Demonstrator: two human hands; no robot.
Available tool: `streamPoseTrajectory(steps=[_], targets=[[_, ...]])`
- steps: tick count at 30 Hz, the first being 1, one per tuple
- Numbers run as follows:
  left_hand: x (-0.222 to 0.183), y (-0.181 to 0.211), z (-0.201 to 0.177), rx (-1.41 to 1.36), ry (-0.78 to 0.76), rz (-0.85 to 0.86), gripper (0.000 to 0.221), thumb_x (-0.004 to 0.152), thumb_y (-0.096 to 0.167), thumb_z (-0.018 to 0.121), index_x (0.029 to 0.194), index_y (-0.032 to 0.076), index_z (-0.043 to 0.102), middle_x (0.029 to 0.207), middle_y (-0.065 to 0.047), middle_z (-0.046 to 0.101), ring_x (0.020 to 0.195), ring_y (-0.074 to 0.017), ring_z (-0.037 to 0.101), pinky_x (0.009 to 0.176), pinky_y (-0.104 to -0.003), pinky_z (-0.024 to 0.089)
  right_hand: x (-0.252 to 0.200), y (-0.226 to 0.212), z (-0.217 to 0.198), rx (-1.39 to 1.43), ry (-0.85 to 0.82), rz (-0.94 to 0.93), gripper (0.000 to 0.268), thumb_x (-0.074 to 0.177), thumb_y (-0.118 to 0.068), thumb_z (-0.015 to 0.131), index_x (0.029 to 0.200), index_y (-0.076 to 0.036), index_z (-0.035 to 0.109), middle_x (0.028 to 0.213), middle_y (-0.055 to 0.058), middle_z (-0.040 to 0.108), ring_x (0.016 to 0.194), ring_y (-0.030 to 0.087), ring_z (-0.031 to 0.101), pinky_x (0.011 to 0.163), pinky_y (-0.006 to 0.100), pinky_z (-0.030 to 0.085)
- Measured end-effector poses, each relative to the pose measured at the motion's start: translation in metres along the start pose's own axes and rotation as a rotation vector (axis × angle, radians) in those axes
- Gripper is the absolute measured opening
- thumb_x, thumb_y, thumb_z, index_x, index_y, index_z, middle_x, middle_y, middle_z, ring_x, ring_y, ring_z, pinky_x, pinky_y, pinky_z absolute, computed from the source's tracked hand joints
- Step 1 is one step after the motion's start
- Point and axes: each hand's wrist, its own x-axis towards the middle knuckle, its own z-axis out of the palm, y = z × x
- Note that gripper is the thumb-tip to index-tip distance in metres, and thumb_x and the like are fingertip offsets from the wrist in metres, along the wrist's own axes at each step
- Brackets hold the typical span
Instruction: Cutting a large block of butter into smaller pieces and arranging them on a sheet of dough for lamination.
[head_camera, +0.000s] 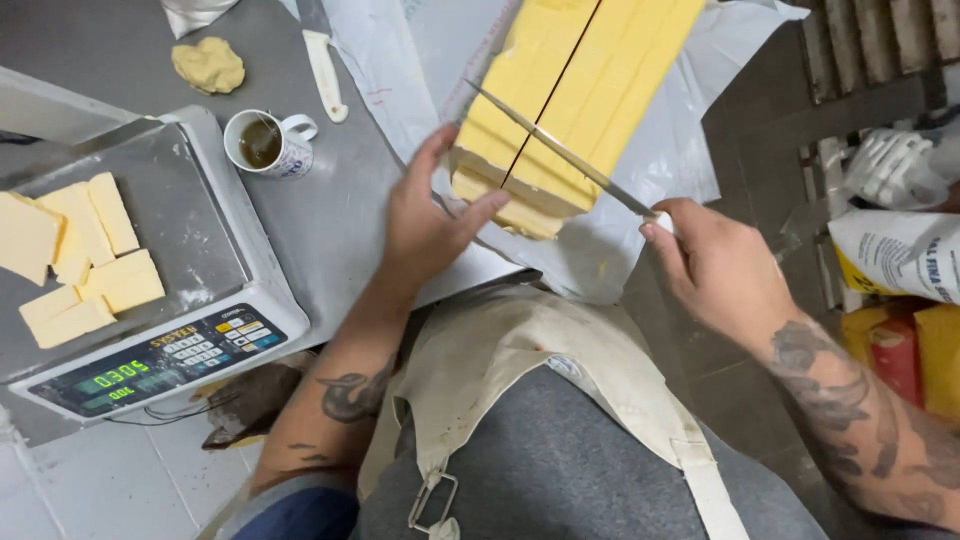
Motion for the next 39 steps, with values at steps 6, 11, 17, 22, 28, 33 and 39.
streamPoseTrajectory(steps=[6,11,17,22,28,33,39], targets=[[0.015,-0.02,0.015,-0.349,0.078,0.07,0.068,0.113,0.047,0.07,0.161,-0.001,0.065,0.16,-0.019,0.074,0.15,-0.0311,0.072,0.128,-0.044,0.058,0.02,0.008,-0.01,-0.031,-0.162,-0.017,0.031,0.124,-0.041,0.058,0.118,-0.011,0.064,0.077,0.019,0.073,0.072,0.053,0.07,0.065,0.065,0.052],[0.042,-0.01,-0.011,-0.3,0.339,0.301,0.034,0.123,0.029,0.059,0.132,0.001,0.075,0.132,-0.019,0.082,0.125,-0.0324,0.081,0.111,-0.044,0.068,0.034,-0.008,-0.014,-0.153,-0.226,-0.055,0.035,0.126,-0.044,0.052,0.123,-0.011,0.064,0.091,0.018,0.077,0.079,0.055,0.076,0.068,0.068,0.057],[0.089,0.037,-0.025,-0.134,0.159,0.435,0.034,0.122,0.034,0.059,0.12,0.006,0.078,0.115,-0.006,0.083,0.108,-0.0199,0.078,0.099,-0.038,0.064,0.03,-0.021,-0.01,-0.228,-0.213,-0.029,0.039,0.127,-0.047,0.05,0.12,-0.011,0.062,0.09,0.018,0.078,0.074,0.057,0.075,0.062,0.07,0.059],[0.138,0.03,-0.005,-0.003,0.007,0.489,0.045,0.121,0.049,0.052,0.112,0.01,0.073,0.107,-0.001,0.083,0.101,-0.0192,0.081,0.09,-0.038,0.064,0.032,-0.027,-0.005,-0.298,-0.234,-0.005,0.042,0.129,-0.048,0.047,0.118,-0.01,0.061,0.086,0.016,0.076,0.07,0.051,0.075,0.058,0.066,0.059],[0.157,0.011,0.005,0.235,-0.103,0.352,0.06,0.122,0.061,0.04,0.098,0.012,0.063,0.084,-0.002,0.071,0.076,-0.023,0.07,0.066,-0.045,0.047,0.039,-0.028,-0.001,-0.327,-0.318,0.047,0.043,0.129,-0.05,0.047,0.119,-0.01,0.059,0.086,0.015,0.079,0.076,0.049,0.079,0.061,0.063,0.061],[0.156,0.01,0.002,0.347,-0.11,0.41,0.062,0.128,0.057,0.042,0.09,0.012,0.061,0.075,-0.001,0.061,0.069,-0.0196,0.059,0.059,-0.044,0.04,0.041,-0.03,-0.003,-0.37,-0.356,0.079,0.047,0.129,-0.054,0.048,0.119,-0.009,0.061,0.082,0.013,0.08,0.069,0.046,0.08,0.057,0.061,0.061],[0.15,0.007,0.012,0.307,-0.038,0.345,0.063,0.128,0.055,0.044,0.083,0.012,0.051,0.07,0.0,0.053,0.066,-0.0224,0.052,0.06,-0.047,0.037,0.04,-0.021,-0.001,-0.366,-0.407,0.039,0.048,0.129,-0.053,0.045,0.12,-0.008,0.058,0.084,0.016,0.079,0.07,0.05,0.079,0.059,0.062,0.058]])
